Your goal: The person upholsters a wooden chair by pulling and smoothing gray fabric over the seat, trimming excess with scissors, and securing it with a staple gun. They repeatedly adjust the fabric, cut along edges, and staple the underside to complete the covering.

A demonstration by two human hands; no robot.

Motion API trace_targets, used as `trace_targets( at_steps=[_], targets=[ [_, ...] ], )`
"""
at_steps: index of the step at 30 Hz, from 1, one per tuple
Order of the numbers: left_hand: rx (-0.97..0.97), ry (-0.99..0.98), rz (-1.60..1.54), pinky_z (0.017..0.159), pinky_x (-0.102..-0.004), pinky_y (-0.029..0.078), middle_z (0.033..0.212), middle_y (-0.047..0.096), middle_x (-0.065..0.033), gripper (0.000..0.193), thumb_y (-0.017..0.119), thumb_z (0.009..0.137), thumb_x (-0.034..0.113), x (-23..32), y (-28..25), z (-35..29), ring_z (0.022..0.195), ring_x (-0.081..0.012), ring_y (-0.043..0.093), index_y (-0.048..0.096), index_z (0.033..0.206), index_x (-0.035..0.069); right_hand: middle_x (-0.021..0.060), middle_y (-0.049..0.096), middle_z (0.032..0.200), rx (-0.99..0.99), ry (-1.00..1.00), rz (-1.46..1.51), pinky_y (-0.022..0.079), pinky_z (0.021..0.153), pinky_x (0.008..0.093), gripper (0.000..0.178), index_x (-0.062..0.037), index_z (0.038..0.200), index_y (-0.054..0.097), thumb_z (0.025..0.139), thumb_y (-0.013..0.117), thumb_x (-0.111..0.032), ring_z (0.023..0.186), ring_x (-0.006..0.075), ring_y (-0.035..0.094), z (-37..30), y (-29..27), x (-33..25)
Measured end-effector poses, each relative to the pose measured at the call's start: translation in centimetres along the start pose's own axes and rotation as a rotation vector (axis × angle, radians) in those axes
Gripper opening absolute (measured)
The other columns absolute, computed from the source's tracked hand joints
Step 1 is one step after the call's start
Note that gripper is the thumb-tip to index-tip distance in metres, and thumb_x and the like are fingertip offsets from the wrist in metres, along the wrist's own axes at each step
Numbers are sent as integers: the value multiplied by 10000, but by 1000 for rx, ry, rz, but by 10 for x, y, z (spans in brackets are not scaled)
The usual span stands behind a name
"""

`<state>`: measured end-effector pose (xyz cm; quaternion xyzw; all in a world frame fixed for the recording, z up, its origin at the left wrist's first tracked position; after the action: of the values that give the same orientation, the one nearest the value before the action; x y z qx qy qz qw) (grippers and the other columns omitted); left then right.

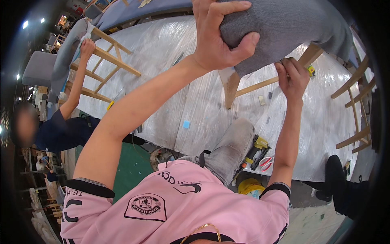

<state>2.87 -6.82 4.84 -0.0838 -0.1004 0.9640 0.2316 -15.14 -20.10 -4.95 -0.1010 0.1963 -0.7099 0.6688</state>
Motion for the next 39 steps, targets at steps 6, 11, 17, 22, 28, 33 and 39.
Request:
trace_targets(
  at_steps=[6, 11, 17, 22, 28, 33, 39],
  targets=[
    [33, 14, -38, 1127, -568, 336, 1307, 568, -232, 518, 782, 757, 178, -1, 3, 5, 1254, -397, 495, 596, 1215, 22, 101, 691, 773, 5, -184, -169, 481, 529, 346, 203, -25, 858, 705, 779, 855, -137, 584, 234, 636, 16, -16, 21],
    [45, 34, -31, 1127, -567, 340, 1302, 572, -231, 534, 789, 747, 172, 1, -2, 8, 1246, -395, 501, 595, 1220, 16, 123, 689, 779, -61, -199, -161, 489, 559, 361, 190, -10, 838, 696, 780, 844, -113, 614, 271, 649, 18, -12, 29],
    [28, 6, -37, 1127, -563, 340, 1302, 577, -221, 569, 802, 734, 187, 0, -3, -1, 1238, -396, 508, 589, 1234, 17, 84, 616, 689, 12, -62, -1, 458, 520, 334, 265, -29, 766, 644, 838, 842, -190, 566, 216, 604, 1, 8, 12],
    [-48, -91, 3, 1150, -550, 311, 1375, 558, -192, 525, 807, 776, 226, 4, -7, 10, 1294, -394, 486, 606, 1229, 54, 117, 472, 591, 26, 470, 51, 358, 485, 358, 243, -31, 736, 629, 912, 764, -130, 476, 232, 447, -179, 62, -1],
    [-49, -121, 28, 1200, -559, 208, 1398, 569, -88, 587, 790, 780, 300, -8, -8, -9, 1392, -342, 425, 544, 1285, 128, 98, 613, 647, -168, 1323, 149, 430, 566, 334, 288, 40, 986, 740, 999, 665, -238, 571, 173, 536, -390, 73, -12],
    [-2, -159, -14, 1197, -552, 222, 1364, 585, -46, 575, 808, 748, 328, -7, 1, -6, 1366, -313, 450, 583, 1255, 176, 201, 749, 920, -513, 1244, -8, 554, 834, 424, 386, 25, 1144, 725, 985, 641, -317, 854, 342, 726, -446, 90, 29],
    [0, -173, 26, 1195, -549, 244, 1365, 587, -38, 557, 816, 749, 307, -7, -12, -13, 1356, -319, 469, 594, 1243, 178, 92, 716, 1105, -40, 1221, 805, 579, 821, 318, 419, 31, 1241, 680, 1056, 608, -337, 988, 164, 695, -169, 87, -25]
  ],
)
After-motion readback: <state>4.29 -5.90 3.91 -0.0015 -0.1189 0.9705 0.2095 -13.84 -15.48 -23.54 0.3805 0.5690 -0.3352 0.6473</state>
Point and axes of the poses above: each hand's wrist, its own z-axis towards the middle knuckle, its own y-axis out of the palm, x = y × z, the point moved 6 cm from there along z, towards the middle knuckle
